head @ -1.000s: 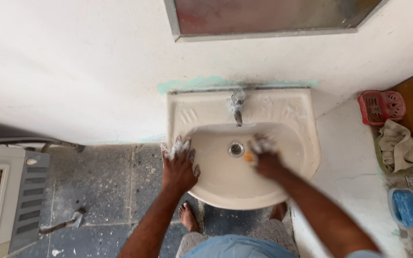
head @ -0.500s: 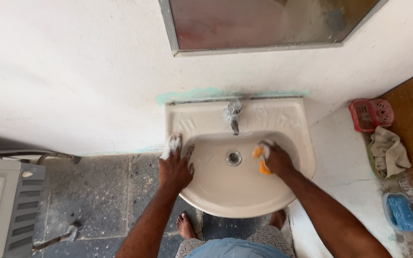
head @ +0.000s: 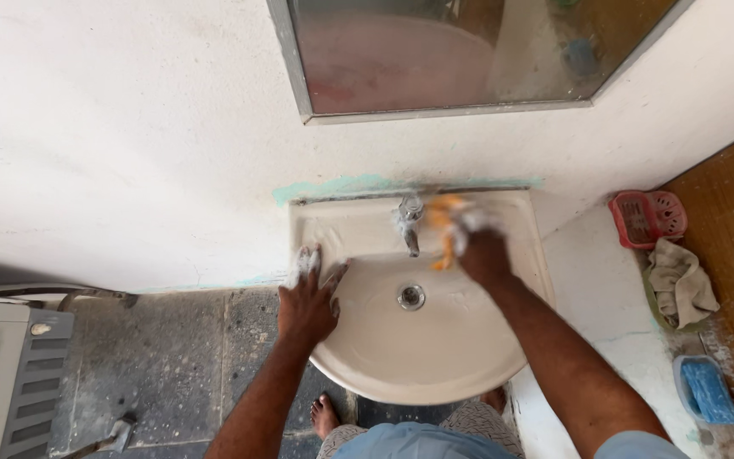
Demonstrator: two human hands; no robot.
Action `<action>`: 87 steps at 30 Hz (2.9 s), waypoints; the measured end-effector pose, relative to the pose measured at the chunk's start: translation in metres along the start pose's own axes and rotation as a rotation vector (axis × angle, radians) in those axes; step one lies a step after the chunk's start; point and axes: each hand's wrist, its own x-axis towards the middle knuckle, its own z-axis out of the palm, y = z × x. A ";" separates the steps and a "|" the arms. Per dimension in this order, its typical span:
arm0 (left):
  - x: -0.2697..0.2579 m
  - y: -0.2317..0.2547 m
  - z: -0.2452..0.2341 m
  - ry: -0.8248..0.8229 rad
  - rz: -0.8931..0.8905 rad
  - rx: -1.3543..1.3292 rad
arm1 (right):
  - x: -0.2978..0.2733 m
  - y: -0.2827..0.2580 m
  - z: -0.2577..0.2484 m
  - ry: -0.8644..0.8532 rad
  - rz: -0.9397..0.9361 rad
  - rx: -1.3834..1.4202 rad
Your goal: The person applies soap to a sponge and scrubs the inner and outer surfaces of a sink basin, the faucet, and the surrounding wall area.
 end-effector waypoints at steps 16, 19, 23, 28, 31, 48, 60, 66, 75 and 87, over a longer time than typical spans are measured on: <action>0.089 0.037 -0.002 0.282 0.214 0.017 | 0.025 0.003 -0.006 0.262 0.203 -0.124; 0.095 0.058 -0.017 0.216 0.277 -0.152 | 0.035 -0.048 0.009 0.153 0.140 0.015; 0.103 0.076 -0.023 0.090 0.205 -0.474 | 0.005 -0.049 -0.008 0.157 -0.288 0.025; 0.149 0.091 0.004 0.345 0.204 -1.146 | -0.003 -0.005 -0.020 0.049 -0.340 -0.011; 0.181 0.117 -0.001 0.688 0.259 -1.203 | 0.007 -0.020 0.000 0.049 -0.377 0.029; 0.146 0.141 -0.009 0.423 0.090 -1.702 | 0.028 -0.073 -0.015 -0.144 0.396 0.996; 0.170 0.118 -0.016 0.276 0.244 -1.972 | 0.019 -0.096 -0.037 -0.057 0.430 1.211; 0.152 0.111 0.001 0.463 0.256 -1.542 | 0.017 -0.098 -0.024 0.008 0.355 1.176; 0.166 0.075 0.064 0.415 0.273 -0.684 | 0.013 -0.089 -0.012 0.055 0.168 0.987; 0.157 0.061 0.034 0.054 0.095 -1.111 | 0.027 -0.088 -0.016 -0.109 0.473 0.979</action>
